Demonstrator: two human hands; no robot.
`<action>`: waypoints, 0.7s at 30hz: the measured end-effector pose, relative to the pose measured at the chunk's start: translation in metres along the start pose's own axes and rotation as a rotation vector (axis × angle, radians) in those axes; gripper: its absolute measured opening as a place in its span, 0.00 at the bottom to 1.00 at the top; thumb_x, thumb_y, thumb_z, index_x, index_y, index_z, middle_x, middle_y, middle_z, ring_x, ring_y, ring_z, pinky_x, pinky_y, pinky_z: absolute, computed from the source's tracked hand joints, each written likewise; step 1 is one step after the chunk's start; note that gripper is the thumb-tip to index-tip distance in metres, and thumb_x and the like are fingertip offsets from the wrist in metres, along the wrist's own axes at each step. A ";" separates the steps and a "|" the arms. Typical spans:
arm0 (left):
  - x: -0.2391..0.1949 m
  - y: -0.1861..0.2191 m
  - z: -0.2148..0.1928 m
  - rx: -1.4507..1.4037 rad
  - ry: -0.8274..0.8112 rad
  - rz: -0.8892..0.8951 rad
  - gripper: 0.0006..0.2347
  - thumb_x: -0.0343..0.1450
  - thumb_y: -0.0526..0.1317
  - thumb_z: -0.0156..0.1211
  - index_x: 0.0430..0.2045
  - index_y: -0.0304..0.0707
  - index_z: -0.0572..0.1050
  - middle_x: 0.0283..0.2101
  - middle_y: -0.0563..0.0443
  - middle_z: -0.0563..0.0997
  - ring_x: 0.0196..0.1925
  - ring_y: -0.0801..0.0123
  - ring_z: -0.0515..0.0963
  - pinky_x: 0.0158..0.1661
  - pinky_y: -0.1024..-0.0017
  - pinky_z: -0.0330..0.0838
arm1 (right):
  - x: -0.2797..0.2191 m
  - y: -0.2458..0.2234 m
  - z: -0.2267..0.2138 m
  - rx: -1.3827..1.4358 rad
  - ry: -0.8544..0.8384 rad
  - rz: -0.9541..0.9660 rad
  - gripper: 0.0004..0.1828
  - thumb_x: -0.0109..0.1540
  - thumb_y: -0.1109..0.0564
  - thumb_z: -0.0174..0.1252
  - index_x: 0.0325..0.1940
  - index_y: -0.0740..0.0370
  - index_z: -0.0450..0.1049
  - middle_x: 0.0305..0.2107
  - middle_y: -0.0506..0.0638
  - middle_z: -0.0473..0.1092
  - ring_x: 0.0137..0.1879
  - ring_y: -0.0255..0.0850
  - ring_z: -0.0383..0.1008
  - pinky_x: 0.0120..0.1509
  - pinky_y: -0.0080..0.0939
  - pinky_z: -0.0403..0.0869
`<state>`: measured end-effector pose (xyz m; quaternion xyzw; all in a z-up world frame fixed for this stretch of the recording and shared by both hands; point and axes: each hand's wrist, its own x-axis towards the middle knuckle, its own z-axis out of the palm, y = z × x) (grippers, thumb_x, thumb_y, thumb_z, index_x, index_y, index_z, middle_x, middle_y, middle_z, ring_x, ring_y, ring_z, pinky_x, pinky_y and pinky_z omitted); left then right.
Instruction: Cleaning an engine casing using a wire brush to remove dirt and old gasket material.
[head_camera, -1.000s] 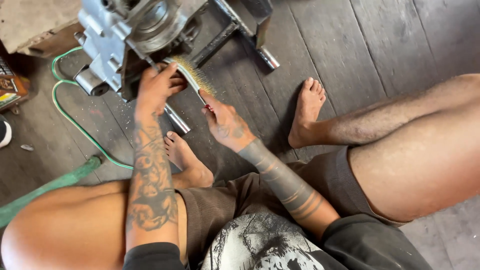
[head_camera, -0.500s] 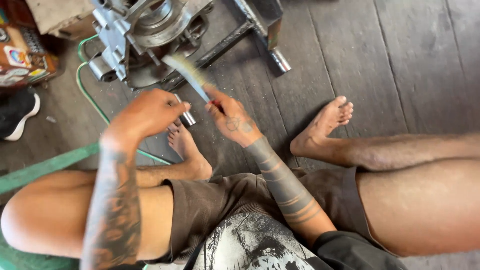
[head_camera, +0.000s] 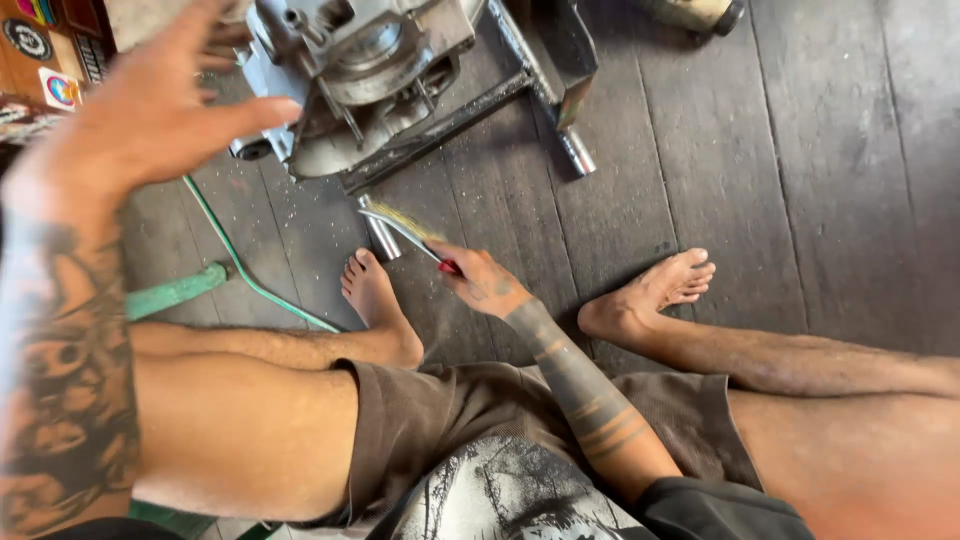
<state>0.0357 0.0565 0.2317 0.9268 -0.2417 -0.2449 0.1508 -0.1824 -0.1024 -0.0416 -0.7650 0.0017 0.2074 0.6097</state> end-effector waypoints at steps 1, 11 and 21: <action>0.006 -0.003 0.006 -0.046 -0.032 0.020 0.34 0.72 0.46 0.61 0.72 0.32 0.54 0.70 0.32 0.62 0.68 0.44 0.63 0.62 0.49 0.55 | -0.006 0.004 -0.003 0.063 0.009 0.073 0.29 0.67 0.57 0.49 0.75 0.57 0.61 0.26 0.44 0.64 0.31 0.37 0.63 0.39 0.40 0.63; 0.050 -0.081 0.076 -0.121 -0.002 0.065 0.39 0.72 0.61 0.45 0.71 0.28 0.52 0.74 0.32 0.55 0.76 0.43 0.48 0.68 0.44 0.47 | -0.083 0.000 -0.092 1.153 0.344 0.035 0.20 0.67 0.62 0.38 0.64 0.62 0.57 0.30 0.71 0.72 0.26 0.53 0.72 0.25 0.48 0.74; 0.037 -0.064 0.071 -0.149 0.020 0.027 0.40 0.73 0.64 0.44 0.71 0.26 0.52 0.72 0.28 0.57 0.74 0.41 0.55 0.67 0.49 0.50 | -0.007 0.013 -0.027 0.628 0.678 -0.111 0.14 0.71 0.47 0.47 0.49 0.59 0.58 0.24 0.49 0.61 0.17 0.36 0.63 0.15 0.36 0.64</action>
